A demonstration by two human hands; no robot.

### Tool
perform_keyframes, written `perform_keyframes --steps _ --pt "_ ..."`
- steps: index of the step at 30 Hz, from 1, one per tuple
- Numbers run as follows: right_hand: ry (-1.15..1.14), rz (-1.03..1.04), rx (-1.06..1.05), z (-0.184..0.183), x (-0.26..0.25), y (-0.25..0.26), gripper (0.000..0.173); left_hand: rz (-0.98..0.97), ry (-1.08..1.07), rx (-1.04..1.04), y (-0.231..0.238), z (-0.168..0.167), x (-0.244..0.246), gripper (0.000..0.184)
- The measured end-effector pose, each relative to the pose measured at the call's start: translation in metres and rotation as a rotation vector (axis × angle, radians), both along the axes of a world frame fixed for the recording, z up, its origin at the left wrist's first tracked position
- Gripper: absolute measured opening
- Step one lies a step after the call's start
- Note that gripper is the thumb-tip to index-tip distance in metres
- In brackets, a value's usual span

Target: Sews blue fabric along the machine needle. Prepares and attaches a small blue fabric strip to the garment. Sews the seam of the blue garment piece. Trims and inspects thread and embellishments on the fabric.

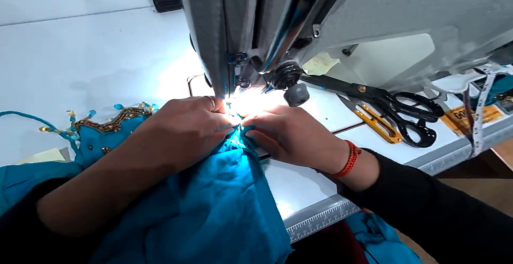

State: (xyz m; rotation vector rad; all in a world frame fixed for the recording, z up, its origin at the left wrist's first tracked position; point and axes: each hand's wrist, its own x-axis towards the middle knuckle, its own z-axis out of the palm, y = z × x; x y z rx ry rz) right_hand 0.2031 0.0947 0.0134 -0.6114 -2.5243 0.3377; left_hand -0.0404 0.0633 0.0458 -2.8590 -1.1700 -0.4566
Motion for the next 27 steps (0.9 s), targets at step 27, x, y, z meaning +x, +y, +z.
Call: perform_keyframes --steps 27 --pt "0.014 -0.027 0.016 -0.0002 -0.0007 -0.0047 0.025 0.057 0.055 -0.041 0.0009 0.0054 -0.0007 0.027"
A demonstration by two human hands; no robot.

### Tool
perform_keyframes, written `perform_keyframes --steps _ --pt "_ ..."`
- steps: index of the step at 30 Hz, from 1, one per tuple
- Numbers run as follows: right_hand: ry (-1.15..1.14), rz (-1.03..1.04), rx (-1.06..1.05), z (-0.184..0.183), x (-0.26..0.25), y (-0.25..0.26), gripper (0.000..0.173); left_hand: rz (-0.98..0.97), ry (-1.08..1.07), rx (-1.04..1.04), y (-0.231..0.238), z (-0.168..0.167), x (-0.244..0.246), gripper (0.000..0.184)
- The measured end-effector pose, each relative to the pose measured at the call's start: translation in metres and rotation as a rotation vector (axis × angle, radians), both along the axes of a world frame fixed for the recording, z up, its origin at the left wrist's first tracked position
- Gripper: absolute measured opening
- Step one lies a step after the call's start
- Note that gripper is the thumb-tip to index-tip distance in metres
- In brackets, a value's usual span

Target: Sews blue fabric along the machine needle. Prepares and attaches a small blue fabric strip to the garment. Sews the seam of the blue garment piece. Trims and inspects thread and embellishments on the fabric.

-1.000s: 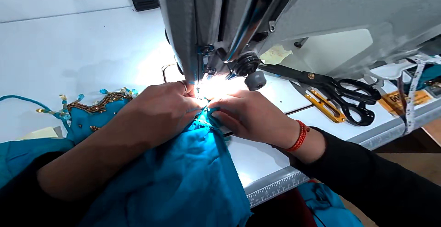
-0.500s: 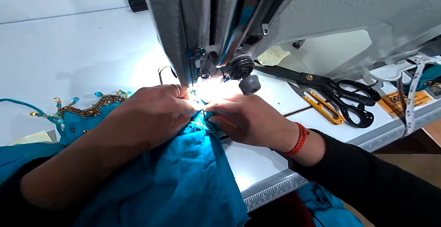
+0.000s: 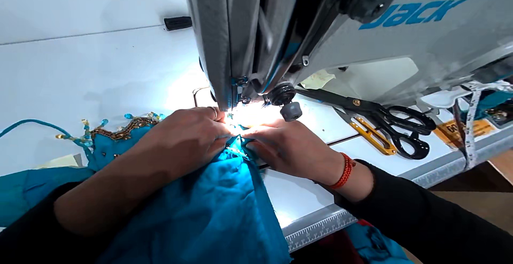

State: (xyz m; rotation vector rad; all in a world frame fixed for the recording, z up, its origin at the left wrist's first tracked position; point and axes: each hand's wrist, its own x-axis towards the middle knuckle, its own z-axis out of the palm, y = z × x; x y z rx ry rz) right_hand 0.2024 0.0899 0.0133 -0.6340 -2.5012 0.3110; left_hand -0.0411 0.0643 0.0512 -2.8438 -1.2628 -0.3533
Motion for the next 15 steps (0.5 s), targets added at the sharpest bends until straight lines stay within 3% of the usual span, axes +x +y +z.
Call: perform_keyframes --steps 15 --pt "-0.012 0.012 0.029 -0.0014 -0.0002 0.0006 0.027 -0.002 -0.02 0.007 0.001 -0.0004 -0.0013 0.028"
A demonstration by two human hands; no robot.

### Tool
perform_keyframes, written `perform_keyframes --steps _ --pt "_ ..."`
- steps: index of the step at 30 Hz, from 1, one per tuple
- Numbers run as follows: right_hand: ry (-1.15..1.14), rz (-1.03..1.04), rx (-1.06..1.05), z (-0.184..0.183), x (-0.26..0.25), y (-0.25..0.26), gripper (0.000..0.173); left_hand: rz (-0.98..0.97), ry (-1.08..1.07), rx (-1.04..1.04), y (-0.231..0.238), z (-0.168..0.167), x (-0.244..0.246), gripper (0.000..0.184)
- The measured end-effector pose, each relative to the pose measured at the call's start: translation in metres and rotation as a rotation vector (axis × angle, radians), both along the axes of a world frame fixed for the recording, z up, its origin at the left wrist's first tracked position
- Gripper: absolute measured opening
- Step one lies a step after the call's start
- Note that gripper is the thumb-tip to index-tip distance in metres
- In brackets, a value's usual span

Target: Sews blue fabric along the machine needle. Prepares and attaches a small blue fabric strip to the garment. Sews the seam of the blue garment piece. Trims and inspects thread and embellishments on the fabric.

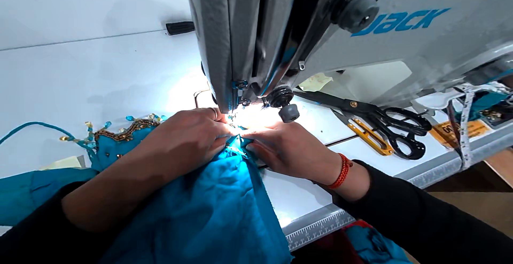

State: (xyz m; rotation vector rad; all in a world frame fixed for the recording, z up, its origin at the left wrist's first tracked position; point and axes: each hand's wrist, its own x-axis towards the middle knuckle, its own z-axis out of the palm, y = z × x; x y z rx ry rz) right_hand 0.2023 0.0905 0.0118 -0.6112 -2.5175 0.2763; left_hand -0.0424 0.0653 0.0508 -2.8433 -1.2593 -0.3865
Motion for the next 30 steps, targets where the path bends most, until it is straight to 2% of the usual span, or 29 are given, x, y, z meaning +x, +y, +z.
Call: perform_keyframes --steps 6,11,14,16,19,24,30 --pt "-0.056 -0.066 0.026 0.01 0.014 -0.007 0.031 0.008 0.018 -0.001 0.0 0.0 0.001 0.027" --pt "-0.02 -0.538 0.145 0.031 0.099 -0.03 0.04 -0.03 0.006 0.039 0.0 0.0 0.001 0.025" --pt "0.028 -0.832 0.257 0.023 0.165 -0.031 0.045 -0.057 -0.01 0.073 0.0 -0.002 0.0 0.024" --pt "0.016 -0.952 0.241 0.012 0.202 -0.028 0.05 -0.061 -0.009 0.076 0.001 -0.003 -0.001 0.026" --pt "-0.038 -0.998 0.177 0.005 0.22 -0.025 0.059 -0.062 0.005 0.072 0.002 -0.003 0.0 0.028" --pt "0.02 -0.947 0.19 -0.012 0.215 -0.024 0.049 -0.073 -0.007 0.086 0.002 -0.004 -0.001 0.027" --pt "0.053 -0.942 0.194 -0.016 0.215 -0.022 0.049 -0.08 -0.019 0.087 0.002 -0.003 -0.001 0.027"
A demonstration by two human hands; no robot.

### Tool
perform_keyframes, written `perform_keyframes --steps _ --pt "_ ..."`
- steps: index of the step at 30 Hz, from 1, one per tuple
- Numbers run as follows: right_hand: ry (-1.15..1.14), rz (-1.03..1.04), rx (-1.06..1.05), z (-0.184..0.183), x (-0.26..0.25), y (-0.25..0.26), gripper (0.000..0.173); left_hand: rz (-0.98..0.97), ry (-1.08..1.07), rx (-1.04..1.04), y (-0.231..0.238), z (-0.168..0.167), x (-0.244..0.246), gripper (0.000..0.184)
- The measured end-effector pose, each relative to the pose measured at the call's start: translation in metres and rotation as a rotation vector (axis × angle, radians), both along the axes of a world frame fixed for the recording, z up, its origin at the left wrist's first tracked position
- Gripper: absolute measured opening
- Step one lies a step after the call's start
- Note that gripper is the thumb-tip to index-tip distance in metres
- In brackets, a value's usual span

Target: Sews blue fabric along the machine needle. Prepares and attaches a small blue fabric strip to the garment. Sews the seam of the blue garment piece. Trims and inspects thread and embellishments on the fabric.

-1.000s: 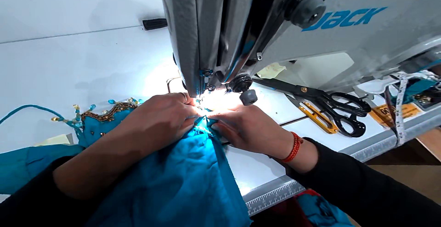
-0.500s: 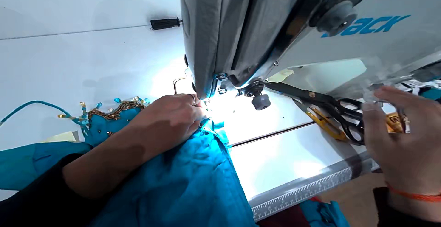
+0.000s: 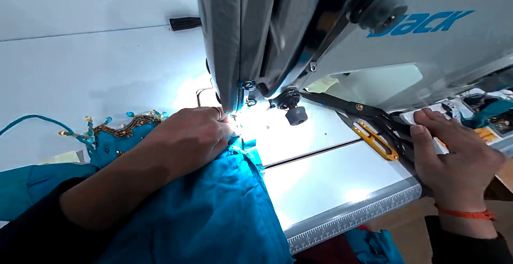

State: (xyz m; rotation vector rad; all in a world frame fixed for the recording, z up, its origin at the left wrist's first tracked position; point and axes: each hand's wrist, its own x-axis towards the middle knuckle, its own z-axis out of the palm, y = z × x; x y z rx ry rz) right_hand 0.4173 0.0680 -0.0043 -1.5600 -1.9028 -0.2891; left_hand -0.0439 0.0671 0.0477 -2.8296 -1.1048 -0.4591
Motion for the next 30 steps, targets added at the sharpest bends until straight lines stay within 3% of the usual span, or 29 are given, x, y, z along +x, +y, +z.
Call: perform_keyframes --steps 15,23,26,30 --pt "0.019 -0.01 0.009 -0.002 -0.001 0.0 0.049 0.0 0.017 0.004 0.0 0.0 0.0 0.027" --pt "-0.034 0.021 0.188 0.0 -0.004 -0.003 0.055 0.02 0.022 -0.023 -0.001 0.002 0.001 0.027" --pt "-0.084 0.196 0.312 0.014 -0.042 -0.012 0.044 0.016 0.011 -0.016 -0.001 0.001 0.0 0.027" --pt "-0.081 0.605 0.112 0.031 -0.134 -0.016 0.031 0.034 0.017 -0.029 -0.001 0.001 0.002 0.029"
